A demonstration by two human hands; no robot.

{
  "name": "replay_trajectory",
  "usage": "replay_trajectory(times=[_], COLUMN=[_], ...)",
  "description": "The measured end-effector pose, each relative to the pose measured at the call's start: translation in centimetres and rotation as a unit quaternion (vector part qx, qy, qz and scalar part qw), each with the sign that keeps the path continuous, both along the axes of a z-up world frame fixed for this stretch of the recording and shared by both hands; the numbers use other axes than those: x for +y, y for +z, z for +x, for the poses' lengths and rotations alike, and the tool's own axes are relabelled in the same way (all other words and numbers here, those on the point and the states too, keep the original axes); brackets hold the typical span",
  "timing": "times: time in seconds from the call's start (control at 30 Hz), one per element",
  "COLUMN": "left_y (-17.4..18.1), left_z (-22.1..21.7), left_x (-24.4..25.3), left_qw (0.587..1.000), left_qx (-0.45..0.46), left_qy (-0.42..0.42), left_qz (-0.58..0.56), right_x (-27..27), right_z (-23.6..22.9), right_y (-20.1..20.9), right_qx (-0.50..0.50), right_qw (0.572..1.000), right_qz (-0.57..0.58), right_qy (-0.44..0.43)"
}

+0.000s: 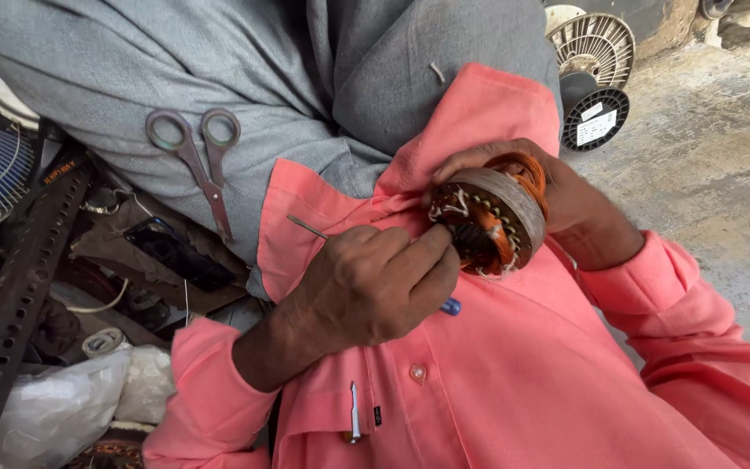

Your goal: Repairing a fan motor by winding copper coils and preparing components with scissors and sandpaper.

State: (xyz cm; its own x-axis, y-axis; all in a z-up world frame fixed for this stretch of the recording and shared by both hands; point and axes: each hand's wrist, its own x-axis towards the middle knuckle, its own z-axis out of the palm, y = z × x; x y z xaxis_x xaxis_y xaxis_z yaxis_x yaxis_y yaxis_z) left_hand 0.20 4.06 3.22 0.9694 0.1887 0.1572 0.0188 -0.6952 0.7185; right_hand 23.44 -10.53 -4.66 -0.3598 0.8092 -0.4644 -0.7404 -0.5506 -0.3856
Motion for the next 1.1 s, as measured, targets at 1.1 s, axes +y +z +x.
replay_trajectory(times=[1.1], left_y=[-3.9], left_z=[-7.6], left_x=[2.0], left_qw=[0.906], left_qx=[0.33], left_qy=[0.261], left_qz=[-0.037], right_x=[-0.2], right_z=[0.4], right_y=[1.0], right_qx=[-0.1], right_qw=[0.98], right_qz=[-0.121], right_qy=[-0.119])
